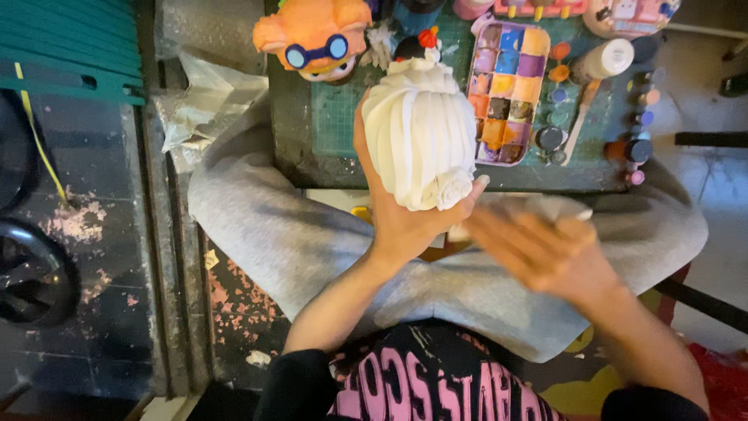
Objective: The person sits on the floor holding a white plaster figurine on their lap and sands its surfaces with a small piece of sandpaper, rotating the figurine to sand different sides and edges, then brushes off sanding dust and sets the figurine on the work table.
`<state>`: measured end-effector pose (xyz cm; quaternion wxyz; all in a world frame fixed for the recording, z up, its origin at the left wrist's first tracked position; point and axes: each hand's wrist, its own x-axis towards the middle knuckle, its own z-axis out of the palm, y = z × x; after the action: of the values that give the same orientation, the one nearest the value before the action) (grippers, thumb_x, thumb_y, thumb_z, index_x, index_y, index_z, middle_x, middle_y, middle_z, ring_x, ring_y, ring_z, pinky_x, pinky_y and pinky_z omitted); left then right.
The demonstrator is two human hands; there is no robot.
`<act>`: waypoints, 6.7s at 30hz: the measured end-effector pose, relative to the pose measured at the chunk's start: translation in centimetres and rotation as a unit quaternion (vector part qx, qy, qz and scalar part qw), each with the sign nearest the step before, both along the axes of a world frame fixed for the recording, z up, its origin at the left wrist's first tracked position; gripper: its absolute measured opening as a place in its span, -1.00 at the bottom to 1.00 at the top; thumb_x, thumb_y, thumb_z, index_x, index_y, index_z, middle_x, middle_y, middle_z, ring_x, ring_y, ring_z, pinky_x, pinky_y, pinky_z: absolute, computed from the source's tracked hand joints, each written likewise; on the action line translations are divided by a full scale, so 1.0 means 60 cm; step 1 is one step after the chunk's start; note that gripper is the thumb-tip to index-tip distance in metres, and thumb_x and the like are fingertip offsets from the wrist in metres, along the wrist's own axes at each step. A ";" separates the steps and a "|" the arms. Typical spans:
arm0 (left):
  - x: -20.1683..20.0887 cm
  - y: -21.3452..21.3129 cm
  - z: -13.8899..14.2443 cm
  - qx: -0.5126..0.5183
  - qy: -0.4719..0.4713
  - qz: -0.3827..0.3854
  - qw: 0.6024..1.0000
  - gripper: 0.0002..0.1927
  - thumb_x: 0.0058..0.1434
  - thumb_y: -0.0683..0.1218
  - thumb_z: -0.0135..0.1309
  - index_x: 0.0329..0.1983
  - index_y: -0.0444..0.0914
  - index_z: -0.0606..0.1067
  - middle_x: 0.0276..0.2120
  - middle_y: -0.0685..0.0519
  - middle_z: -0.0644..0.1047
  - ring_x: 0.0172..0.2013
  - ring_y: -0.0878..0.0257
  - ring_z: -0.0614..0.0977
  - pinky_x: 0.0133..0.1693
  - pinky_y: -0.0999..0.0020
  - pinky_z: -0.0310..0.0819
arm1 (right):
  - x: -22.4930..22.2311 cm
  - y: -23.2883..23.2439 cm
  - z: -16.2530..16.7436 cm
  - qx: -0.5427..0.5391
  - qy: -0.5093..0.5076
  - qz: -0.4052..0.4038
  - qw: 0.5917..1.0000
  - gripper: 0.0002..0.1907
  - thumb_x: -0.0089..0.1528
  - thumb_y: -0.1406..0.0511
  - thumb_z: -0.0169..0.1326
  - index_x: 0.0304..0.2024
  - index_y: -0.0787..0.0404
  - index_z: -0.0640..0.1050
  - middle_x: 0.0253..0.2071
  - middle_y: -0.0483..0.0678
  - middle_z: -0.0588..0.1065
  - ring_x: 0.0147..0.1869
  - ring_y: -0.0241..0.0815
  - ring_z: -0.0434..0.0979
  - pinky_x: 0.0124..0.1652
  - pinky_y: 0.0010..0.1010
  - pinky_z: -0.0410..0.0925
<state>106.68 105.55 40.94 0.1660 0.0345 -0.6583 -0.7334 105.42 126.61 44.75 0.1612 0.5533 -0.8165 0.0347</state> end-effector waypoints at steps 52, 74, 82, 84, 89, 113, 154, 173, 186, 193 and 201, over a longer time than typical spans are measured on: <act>0.021 -0.043 -0.056 -0.065 -0.031 -0.169 0.983 -0.18 -0.08 -0.02 0.49 0.25 -0.27 0.42 0.13 0.03 0.55 0.15 0.19 0.59 0.25 0.24 0.47 | -0.014 0.013 0.035 -0.032 -0.105 0.001 0.994 -0.56 0.08 0.32 0.13 0.04 0.12 0.67 0.03 -0.18 0.62 -0.03 -0.31 0.62 -0.42 -0.51 0.04; 0.033 -0.036 -0.079 0.122 -0.159 -0.195 0.960 -0.09 -0.08 -0.12 0.48 0.36 -0.34 0.36 0.18 -0.03 0.53 0.20 0.19 0.57 0.27 0.22 0.48 | 0.015 0.038 -0.001 -0.045 -0.044 0.038 0.997 -0.59 0.19 0.30 0.14 0.11 0.02 0.63 0.08 -0.23 0.63 0.03 -0.31 0.63 -0.48 -0.50 0.08; 0.077 -0.066 -0.209 0.360 -0.163 -0.255 0.882 -0.02 -0.05 -0.08 0.43 0.44 -0.36 0.27 0.26 -0.10 0.47 0.26 0.04 0.53 0.31 0.09 0.41 | -0.022 0.064 0.018 -0.074 -0.164 -0.100 0.978 -0.58 0.07 0.51 0.21 -0.02 0.12 0.66 -0.01 -0.14 0.64 -0.04 -0.23 0.62 -0.21 -0.35 0.14; 0.093 -0.078 -0.256 0.369 -0.177 -0.305 0.860 -0.01 -0.05 -0.08 0.43 0.45 -0.35 0.26 0.26 -0.10 0.47 0.26 0.05 0.52 0.31 0.10 0.40 | -0.013 0.064 0.016 -0.132 -0.175 -0.126 0.968 -0.67 0.14 0.54 0.22 -0.10 0.10 0.65 -0.09 -0.14 0.65 -0.07 -0.22 0.63 -0.18 -0.31 0.09; 0.131 -0.096 -0.325 0.447 -0.205 -0.346 0.799 0.01 -0.05 -0.09 0.44 0.46 -0.34 0.23 0.28 -0.10 0.45 0.28 0.06 0.50 0.33 0.10 0.39 | 0.015 0.053 -0.007 -0.257 -0.318 -0.179 0.895 -0.81 0.26 0.44 0.26 -0.10 0.13 0.63 -0.12 -0.11 0.65 -0.10 -0.20 0.66 -0.09 -0.43 0.17; 0.047 -0.087 -0.223 0.522 -0.120 -0.349 0.769 0.11 -0.04 -0.11 0.47 0.53 -0.30 0.10 0.36 -0.08 0.36 0.34 0.12 0.41 0.39 0.14 0.31 | 0.086 0.025 -0.021 -0.538 -0.643 -0.124 0.531 -0.76 0.38 0.42 0.17 0.05 0.39 0.44 -0.25 0.20 0.56 -0.18 0.10 0.69 -0.12 0.00 0.55; 0.007 -0.060 0.059 0.200 -0.115 -0.193 0.954 0.38 0.04 -0.16 0.49 0.67 -0.24 -0.28 0.46 -0.10 0.21 0.42 0.14 0.33 0.42 0.19 0.34 | 0.035 -0.044 0.019 -0.496 -0.698 -0.039 0.514 -0.80 0.45 0.25 0.08 -0.05 0.24 0.40 0.66 0.38 -0.11 0.72 0.41 -0.05 0.55 0.34 0.00; 0.009 -0.066 0.112 -0.297 -0.093 -0.004 0.950 0.32 -0.10 0.25 0.48 0.55 -0.38 0.02 0.30 -0.27 0.41 0.25 -0.17 0.51 0.23 0.04 0.47 | 0.077 0.012 -0.163 -0.626 -0.738 0.039 0.250 -0.61 0.44 0.08 0.15 -0.28 0.16 0.33 -0.04 0.21 0.50 -0.14 -0.10 0.40 -0.17 -0.31 0.29; 0.022 -0.107 0.147 -0.381 -0.128 -0.095 0.911 -0.11 0.26 0.15 0.33 0.55 -0.17 0.20 -0.18 -0.10 0.55 -0.23 0.00 0.57 -0.16 0.13 0.50 | 0.083 -0.003 -0.133 -0.642 -0.758 -0.020 0.113 -0.62 0.52 0.02 0.02 -0.16 0.17 0.35 0.16 0.26 0.40 0.25 0.17 0.41 0.13 -0.07 0.35; 0.016 -0.115 0.113 -0.404 -0.159 -0.038 0.900 -0.26 0.13 0.19 0.36 0.37 -0.02 0.44 -0.53 0.00 0.44 -0.53 0.14 0.47 -0.41 0.18 0.40 | 0.057 -0.036 -0.094 -0.588 -0.807 -0.001 0.051 -0.69 0.42 0.03 0.04 -0.13 0.10 0.42 0.47 0.37 0.21 0.57 0.33 0.16 0.29 0.03 0.25; 0.013 -0.115 0.119 -0.214 -0.202 -0.046 0.955 0.16 -0.03 0.22 0.42 0.52 -0.25 0.10 -0.26 0.02 0.61 -0.37 0.32 0.61 -0.33 0.41 0.56 | 0.069 -0.019 -0.127 -0.593 -0.803 0.032 0.058 -0.69 0.51 0.08 0.00 -0.13 0.17 0.40 0.35 0.39 0.30 0.43 0.31 0.30 0.20 0.04 0.32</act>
<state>107.46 98.68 48.06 -0.0010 0.1153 -0.8204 -0.5601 109.55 125.45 37.15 -0.3190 -0.0651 -0.1383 0.9353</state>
